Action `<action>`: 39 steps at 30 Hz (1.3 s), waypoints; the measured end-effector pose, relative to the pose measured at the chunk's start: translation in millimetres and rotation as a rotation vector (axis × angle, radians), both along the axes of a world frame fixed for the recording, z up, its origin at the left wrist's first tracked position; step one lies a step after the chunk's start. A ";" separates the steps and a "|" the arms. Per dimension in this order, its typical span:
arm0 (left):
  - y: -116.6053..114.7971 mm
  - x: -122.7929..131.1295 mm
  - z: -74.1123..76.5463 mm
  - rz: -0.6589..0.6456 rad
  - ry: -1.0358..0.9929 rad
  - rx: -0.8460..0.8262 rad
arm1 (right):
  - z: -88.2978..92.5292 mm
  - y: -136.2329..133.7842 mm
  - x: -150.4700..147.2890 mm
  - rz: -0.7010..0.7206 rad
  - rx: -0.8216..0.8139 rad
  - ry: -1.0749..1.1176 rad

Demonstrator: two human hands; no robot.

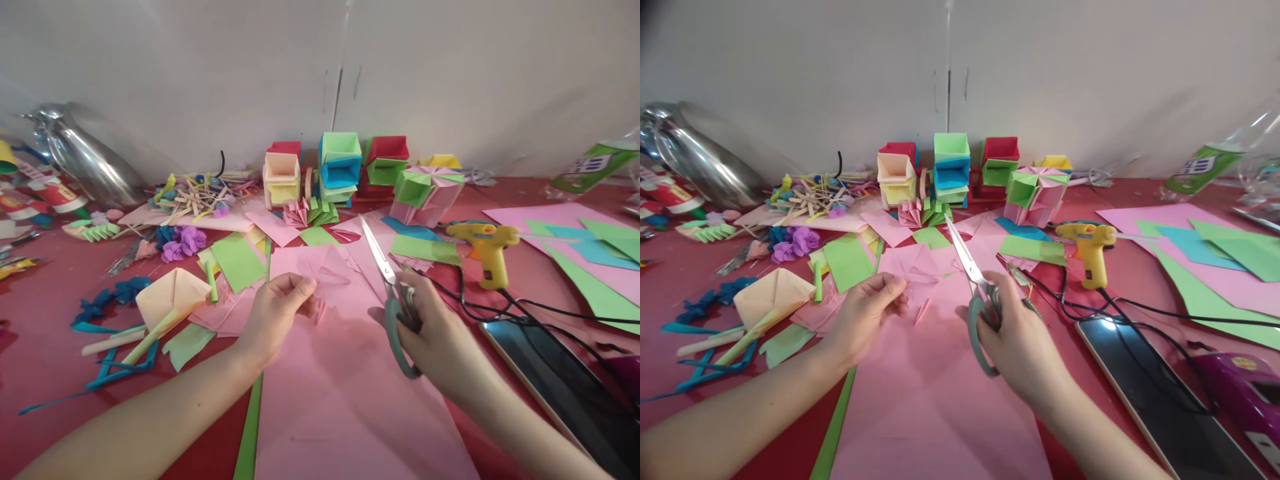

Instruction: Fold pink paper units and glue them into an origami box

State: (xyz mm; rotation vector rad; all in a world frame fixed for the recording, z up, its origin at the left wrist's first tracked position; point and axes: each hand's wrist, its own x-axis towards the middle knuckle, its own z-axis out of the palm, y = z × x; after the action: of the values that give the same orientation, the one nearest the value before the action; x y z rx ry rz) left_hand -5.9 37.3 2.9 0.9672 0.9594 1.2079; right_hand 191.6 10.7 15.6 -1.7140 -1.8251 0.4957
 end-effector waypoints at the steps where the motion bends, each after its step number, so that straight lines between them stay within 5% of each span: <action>1: 0.9 -0.3 -0.4 -0.004 0.035 0.003 | 0.0 4.9 5.5 -0.055 0.022 -0.076; 5: 1.8 -1.6 -2.7 -0.055 0.187 -0.013 | -0.9 14.2 19.4 -0.122 0.018 -0.389; 12: -0.4 -2.3 -6.3 -0.173 0.279 -0.085 | -5.5 7.9 19.0 0.060 0.173 -0.809; 17: -3.8 -0.6 -7.2 -0.252 0.309 0.004 | 0.0 5.1 14.3 0.115 0.305 -0.672; 20: -10.9 2.2 -5.4 -0.325 0.373 0.089 | 5.6 1.6 7.5 0.140 0.321 -0.388; 26: -26.3 7.0 2.5 -0.479 0.642 0.224 | 10.4 -6.0 -7.6 0.392 -0.089 0.153; 31: -24.5 5.0 3.5 -0.440 0.784 0.386 | 13.4 -11.2 -10.2 0.283 -0.126 0.237; 36: -19.8 -0.1 1.0 -0.330 0.883 0.518 | 14.1 -8.4 -7.6 0.325 -0.119 0.266; 39: -19.4 -3.8 -0.1 -0.130 0.848 0.602 | 10.5 -5.2 -4.2 0.268 0.018 0.281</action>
State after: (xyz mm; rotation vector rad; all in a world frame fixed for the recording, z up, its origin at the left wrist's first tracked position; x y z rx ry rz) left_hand -9.7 17.9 2.8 2.0907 1.1621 0.9824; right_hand 187.4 5.5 26.1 -1.3152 -1.8497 0.7846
